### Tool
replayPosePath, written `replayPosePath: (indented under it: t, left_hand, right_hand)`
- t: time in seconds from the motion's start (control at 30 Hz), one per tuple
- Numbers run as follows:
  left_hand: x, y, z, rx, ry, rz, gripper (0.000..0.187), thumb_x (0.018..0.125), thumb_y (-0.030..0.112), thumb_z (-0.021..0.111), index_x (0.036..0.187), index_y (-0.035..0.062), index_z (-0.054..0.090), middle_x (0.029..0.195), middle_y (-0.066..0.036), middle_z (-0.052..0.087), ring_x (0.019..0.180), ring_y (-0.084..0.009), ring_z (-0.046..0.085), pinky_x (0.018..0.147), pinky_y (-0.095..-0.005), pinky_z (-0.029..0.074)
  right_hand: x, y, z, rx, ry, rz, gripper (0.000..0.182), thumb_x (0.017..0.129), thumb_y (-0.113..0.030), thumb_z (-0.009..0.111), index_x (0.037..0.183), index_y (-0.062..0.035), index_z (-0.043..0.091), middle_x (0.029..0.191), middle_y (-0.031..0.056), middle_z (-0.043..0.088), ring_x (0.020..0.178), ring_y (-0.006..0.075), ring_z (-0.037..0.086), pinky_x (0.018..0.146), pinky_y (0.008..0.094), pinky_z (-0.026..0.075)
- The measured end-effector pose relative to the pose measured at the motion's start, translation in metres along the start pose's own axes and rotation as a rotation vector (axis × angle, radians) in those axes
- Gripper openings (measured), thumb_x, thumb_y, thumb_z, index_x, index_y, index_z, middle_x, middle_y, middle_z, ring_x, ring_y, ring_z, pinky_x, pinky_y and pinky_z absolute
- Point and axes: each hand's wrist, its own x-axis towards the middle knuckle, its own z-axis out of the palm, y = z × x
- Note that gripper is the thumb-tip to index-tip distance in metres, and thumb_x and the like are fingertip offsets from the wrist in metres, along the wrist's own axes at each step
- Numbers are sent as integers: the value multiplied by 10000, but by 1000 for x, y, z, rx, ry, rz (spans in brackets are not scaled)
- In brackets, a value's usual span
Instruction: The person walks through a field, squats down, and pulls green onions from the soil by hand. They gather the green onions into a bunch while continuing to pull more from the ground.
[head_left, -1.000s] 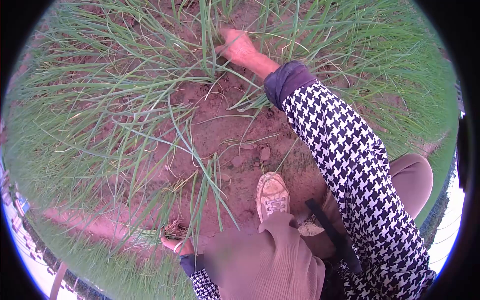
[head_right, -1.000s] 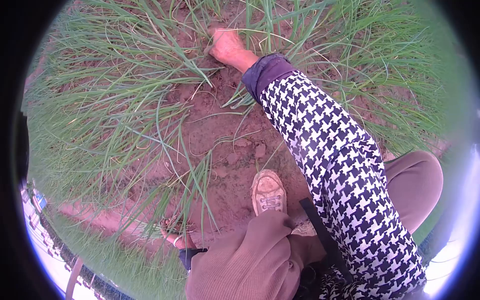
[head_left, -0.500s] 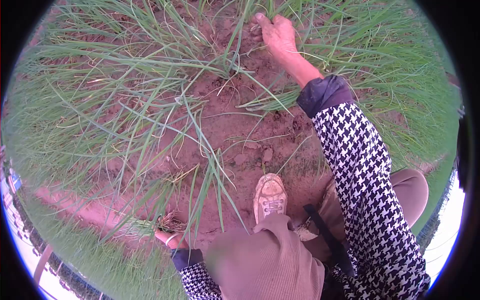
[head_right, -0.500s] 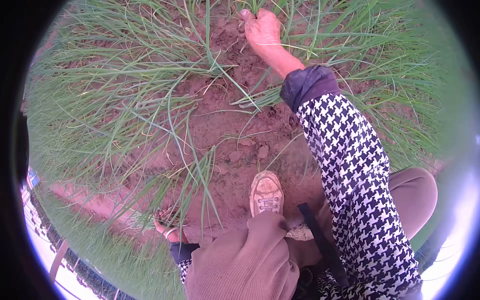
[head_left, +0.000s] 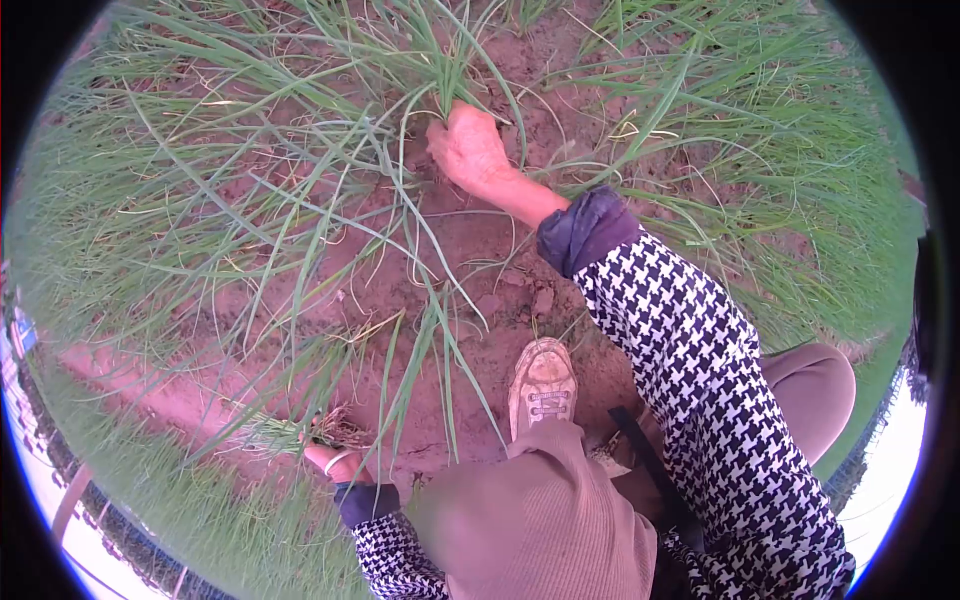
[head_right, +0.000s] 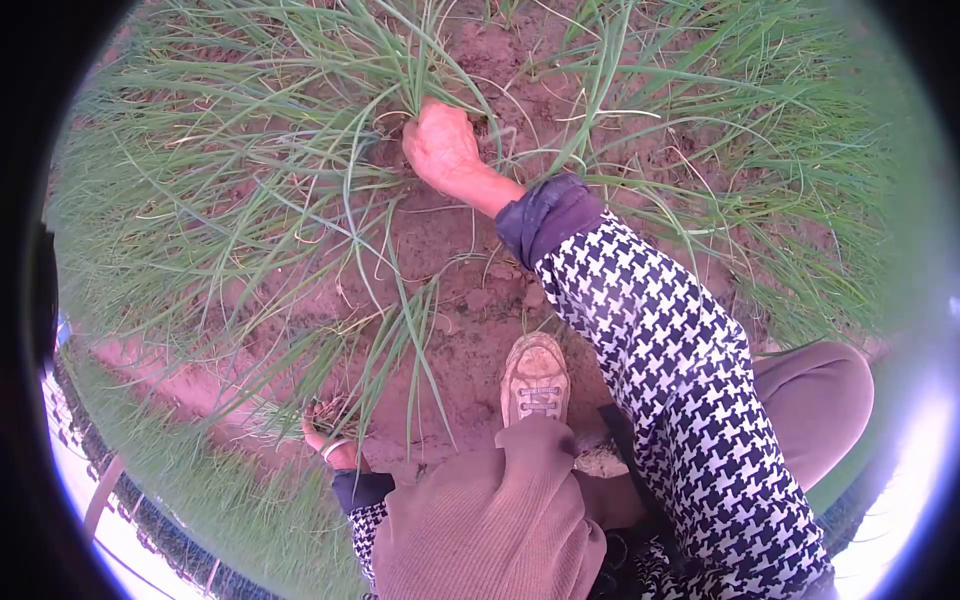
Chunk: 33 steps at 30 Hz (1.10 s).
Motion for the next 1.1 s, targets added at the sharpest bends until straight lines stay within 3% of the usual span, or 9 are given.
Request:
replayPosePath:
  t: [0.1,0.23,0.27,0.37,0.4,0.53,0.63,0.8,1.1]
  left_hand:
    - [-66,-42,-22,69,95,164,219,847,279,470,747,90,519,665,-60,559,665,-266,576,641,-418,494]
    - [-88,-61,-57,11,94,126,233,870,281,429,769,88,513,695,-57,560,645,-265,563,632,-405,497]
    - [-73,-47,-61,-5,97,115,242,878,278,416,775,80,511,716,-65,563,654,-270,568,640,-407,499]
    - [-22,0,-61,-3,115,88,266,886,286,396,778,73,514,720,-78,564,654,-272,568,646,-398,499]
    - [-1,9,-61,30,167,104,294,892,292,374,790,59,520,735,-88,573,668,-270,570,651,-392,498]
    - [31,39,-46,18,145,92,317,895,302,361,813,49,533,748,-92,583,693,-261,574,657,-385,497]
    - [11,23,-32,61,115,122,325,888,315,370,837,45,545,765,-94,594,707,-255,578,661,-378,497]
    - [-38,-26,-18,99,47,147,337,870,337,393,858,45,563,797,-95,609,718,-246,583,661,-364,496]
    - [-63,-31,-39,100,102,184,348,873,331,373,882,36,557,804,-98,610,711,-248,586,653,-363,499]
  right_hand:
    - [-29,40,-39,-183,126,-181,277,797,-218,572,885,43,587,741,256,599,697,401,601,639,446,495]
    - [-61,51,-43,-189,214,-427,201,794,-184,581,872,-1,612,772,248,604,753,440,568,714,477,471]
    - [-55,36,-30,-294,210,-512,206,815,-204,584,868,-8,614,671,195,604,633,359,595,640,438,486]
    - [-40,-14,11,215,-48,-4,237,830,-249,594,886,-20,627,570,109,573,525,217,572,555,368,478]
    - [-32,-26,21,167,-50,-42,288,816,-287,579,830,-4,632,599,203,574,597,327,594,612,412,463]
    - [1,-34,70,-11,-225,-179,416,809,-346,561,817,66,616,679,249,593,690,377,609,684,432,477]
    - [1,-17,49,-128,-298,-239,451,809,-365,552,810,82,614,743,269,604,761,402,606,740,455,472]
    - [-25,11,-23,-230,-225,-196,326,777,-285,570,901,12,622,915,248,616,886,387,597,794,459,475]
    - [-44,3,-19,-376,-120,-515,291,789,-260,596,965,-30,619,843,201,628,801,368,609,759,440,481]
